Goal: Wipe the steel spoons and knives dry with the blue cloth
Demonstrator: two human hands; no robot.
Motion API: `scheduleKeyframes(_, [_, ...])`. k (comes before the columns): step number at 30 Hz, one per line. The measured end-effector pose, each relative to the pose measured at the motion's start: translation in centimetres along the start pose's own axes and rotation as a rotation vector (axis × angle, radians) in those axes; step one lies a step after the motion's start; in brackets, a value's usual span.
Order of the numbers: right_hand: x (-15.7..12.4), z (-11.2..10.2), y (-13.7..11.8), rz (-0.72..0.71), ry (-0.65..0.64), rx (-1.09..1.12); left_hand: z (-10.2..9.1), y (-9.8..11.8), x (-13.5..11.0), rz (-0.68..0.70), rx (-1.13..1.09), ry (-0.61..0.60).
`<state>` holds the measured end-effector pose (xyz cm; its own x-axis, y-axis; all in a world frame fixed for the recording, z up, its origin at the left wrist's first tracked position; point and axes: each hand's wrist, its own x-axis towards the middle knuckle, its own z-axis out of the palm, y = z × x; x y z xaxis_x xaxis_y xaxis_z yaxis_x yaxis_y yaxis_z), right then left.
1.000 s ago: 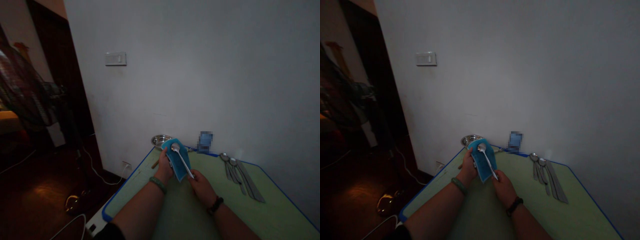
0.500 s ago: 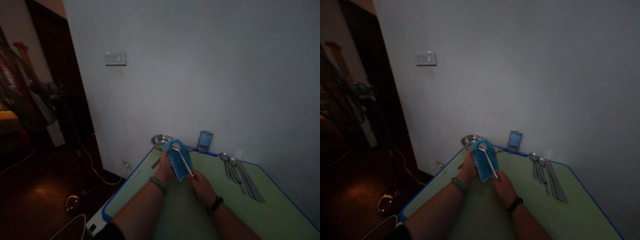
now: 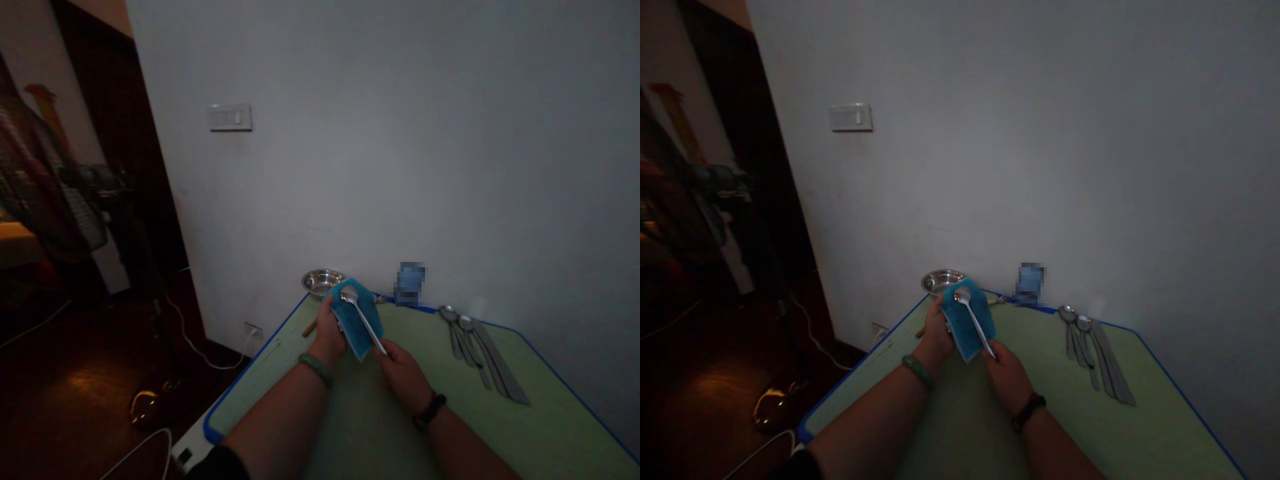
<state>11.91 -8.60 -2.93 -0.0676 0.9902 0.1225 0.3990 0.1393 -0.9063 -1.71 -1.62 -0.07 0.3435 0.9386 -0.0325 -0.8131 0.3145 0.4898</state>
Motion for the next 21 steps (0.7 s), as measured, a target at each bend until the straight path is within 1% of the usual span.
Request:
scheduleKeyframes(8, [-0.11, -0.09, -0.11, -0.025, 0.003, -0.023, 0.38, 0.09, -0.25, 0.023, 0.009, 0.094])
scheduleKeyframes(12, [-0.15, -0.10, -0.12, -0.009, 0.011, -0.012, 0.41, 0.14, -0.28, 0.048, 0.014, 0.086])
scheduleKeyframes(21, [0.10, 0.08, 0.22, 0.017, 0.025, -0.021, -0.27, 0.08, 0.44, 0.062, -0.052, 0.123])
